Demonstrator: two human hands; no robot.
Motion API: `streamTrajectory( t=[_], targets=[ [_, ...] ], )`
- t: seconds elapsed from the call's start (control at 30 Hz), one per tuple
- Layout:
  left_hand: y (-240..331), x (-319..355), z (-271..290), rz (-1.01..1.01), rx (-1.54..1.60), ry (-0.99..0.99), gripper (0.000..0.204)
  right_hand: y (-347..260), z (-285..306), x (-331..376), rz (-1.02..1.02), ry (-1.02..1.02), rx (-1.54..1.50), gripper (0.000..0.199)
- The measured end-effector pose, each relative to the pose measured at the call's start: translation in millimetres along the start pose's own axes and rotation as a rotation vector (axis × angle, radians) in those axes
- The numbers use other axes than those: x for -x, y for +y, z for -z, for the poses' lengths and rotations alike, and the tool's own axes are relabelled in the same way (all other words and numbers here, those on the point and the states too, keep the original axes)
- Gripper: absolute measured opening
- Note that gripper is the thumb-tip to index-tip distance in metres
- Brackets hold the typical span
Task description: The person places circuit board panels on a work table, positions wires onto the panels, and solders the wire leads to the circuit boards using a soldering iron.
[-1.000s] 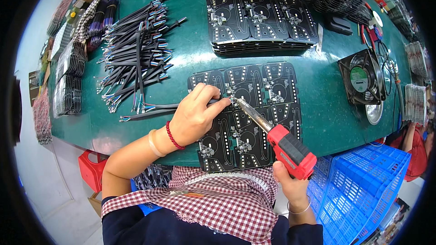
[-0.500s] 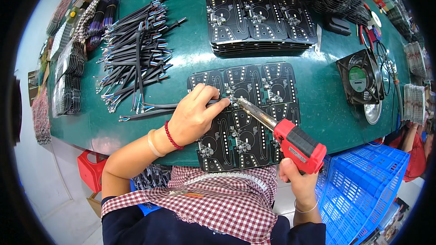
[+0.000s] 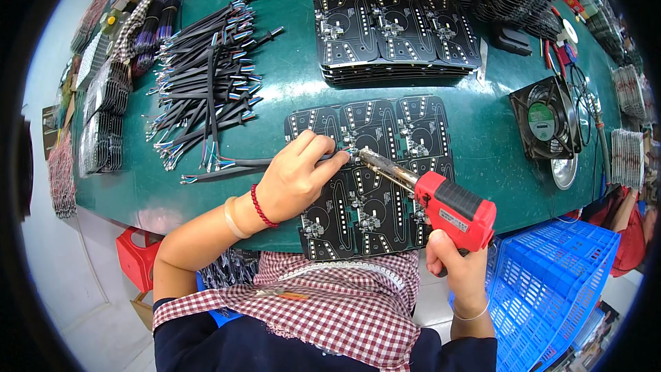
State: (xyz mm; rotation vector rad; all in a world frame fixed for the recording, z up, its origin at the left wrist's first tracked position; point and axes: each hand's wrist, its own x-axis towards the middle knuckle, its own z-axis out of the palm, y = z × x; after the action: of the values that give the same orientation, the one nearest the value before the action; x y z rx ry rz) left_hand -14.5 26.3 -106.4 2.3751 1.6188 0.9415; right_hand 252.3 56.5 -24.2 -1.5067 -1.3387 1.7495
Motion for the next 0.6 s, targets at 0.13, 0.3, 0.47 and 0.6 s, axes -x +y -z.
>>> streamTrajectory(
  t=[0.13, 0.3, 0.47, 0.6],
  targets=[
    [1, -1, 1, -0.002, -0.006, 0.002, 0.036, 6, 4, -2, 0.026, -0.031, 0.069, 0.023],
    [0, 0, -1, -0.011, 0.004, 0.011, 0.036, 2, 4, 2, 0.051, -0.006, -0.076, 0.027],
    [0, 0, 2, -0.007, -0.008, -0.002, 0.036, 1, 7, 2, 0.127, 0.038, -0.23, 0.033],
    [1, 2, 2, -0.001, -0.061, 0.011, 0.033, 5, 8, -3, 0.159, 0.094, -0.289, 0.036]
  ],
)
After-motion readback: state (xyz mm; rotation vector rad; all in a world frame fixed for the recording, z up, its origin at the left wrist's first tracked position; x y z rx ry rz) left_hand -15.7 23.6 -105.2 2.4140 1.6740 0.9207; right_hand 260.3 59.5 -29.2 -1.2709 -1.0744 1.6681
